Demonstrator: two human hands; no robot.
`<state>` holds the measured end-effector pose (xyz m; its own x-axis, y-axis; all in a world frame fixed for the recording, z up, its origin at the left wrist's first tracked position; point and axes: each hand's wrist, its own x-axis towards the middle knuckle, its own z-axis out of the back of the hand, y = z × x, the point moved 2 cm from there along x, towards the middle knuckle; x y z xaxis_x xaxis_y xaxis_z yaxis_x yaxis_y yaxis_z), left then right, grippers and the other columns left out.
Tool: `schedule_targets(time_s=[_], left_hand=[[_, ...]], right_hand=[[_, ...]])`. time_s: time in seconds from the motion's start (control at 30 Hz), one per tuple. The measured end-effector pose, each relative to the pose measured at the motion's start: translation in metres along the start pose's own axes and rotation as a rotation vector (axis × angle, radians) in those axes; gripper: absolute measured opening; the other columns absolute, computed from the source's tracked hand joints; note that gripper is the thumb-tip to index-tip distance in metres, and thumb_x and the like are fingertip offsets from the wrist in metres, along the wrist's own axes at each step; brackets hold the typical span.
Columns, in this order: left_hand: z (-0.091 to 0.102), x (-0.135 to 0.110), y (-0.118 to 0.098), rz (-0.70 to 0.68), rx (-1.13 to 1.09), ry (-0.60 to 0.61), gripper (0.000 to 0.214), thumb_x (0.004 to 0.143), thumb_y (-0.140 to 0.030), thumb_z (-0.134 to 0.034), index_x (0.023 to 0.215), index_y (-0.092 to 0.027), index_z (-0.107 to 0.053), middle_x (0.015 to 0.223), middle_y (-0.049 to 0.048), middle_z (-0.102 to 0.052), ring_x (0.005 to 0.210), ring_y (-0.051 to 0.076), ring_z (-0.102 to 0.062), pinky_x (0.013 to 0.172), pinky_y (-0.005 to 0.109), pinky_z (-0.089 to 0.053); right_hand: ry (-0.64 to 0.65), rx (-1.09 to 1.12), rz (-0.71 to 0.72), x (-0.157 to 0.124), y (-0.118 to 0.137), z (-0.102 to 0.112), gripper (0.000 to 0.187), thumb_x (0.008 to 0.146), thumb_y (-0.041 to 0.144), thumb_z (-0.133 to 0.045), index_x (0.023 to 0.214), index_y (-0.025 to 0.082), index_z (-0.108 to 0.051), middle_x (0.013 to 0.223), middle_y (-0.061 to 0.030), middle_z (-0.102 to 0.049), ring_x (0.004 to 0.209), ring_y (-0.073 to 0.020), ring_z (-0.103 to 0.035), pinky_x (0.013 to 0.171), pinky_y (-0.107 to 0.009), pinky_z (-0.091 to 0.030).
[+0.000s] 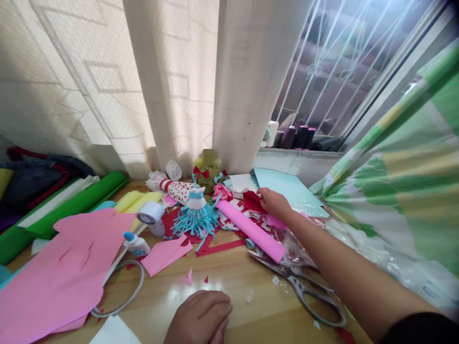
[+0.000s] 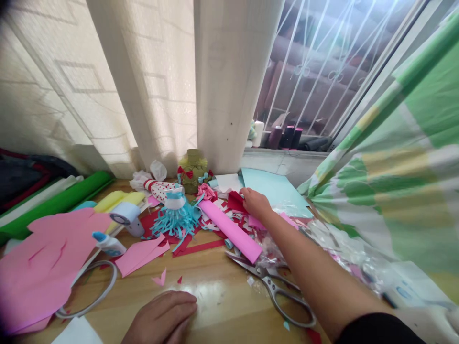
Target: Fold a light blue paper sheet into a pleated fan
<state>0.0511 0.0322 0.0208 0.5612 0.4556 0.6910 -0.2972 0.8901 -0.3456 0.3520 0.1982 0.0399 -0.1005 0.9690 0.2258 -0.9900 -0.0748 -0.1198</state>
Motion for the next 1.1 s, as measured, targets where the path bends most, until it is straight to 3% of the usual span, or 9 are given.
schedule_targets(time_s=[0.5, 0.97, 1.1], left_hand=[[-0.002, -0.004, 0.001, -0.029, 0.048, -0.015, 0.025, 0.077, -0.004, -0.048, 0.091, -0.017, -0.063, 0.079, 0.0041, -0.071, 0.069, 0.014, -0.067, 0.064, 0.023, -0.056], [-0.012, -0.009, 0.003, -0.064, 0.03, -0.163, 0.022, 0.081, -0.009, -0.042, 0.089, -0.019, -0.061, 0.073, 0.0047, -0.069, 0.064, 0.013, -0.065, 0.059, 0.021, -0.053], [-0.009, -0.008, 0.0, -0.026, 0.017, -0.046, 0.025, 0.076, -0.005, -0.047, 0.091, -0.019, -0.062, 0.079, 0.004, -0.07, 0.069, 0.015, -0.066, 0.062, 0.024, -0.054]], right_hand=[[0.016, -0.231, 0.219, 0.009, 0.02, 0.01, 0.03, 0.091, 0.033, -0.052, 0.117, 0.018, -0.054, 0.115, -0.008, -0.057, 0.096, -0.019, -0.059, 0.08, -0.039, -0.051], [0.033, -0.372, 0.196, 0.009, 0.034, 0.014, 0.03, 0.09, 0.033, -0.054, 0.115, 0.017, -0.055, 0.117, -0.0087, -0.057, 0.098, -0.0198, -0.058, 0.082, -0.04, -0.051], [-0.012, -0.406, 0.15, 0.007, 0.037, 0.014, 0.031, 0.09, 0.033, -0.054, 0.116, 0.016, -0.054, 0.117, -0.0087, -0.056, 0.099, -0.0204, -0.058, 0.083, -0.041, -0.05]])
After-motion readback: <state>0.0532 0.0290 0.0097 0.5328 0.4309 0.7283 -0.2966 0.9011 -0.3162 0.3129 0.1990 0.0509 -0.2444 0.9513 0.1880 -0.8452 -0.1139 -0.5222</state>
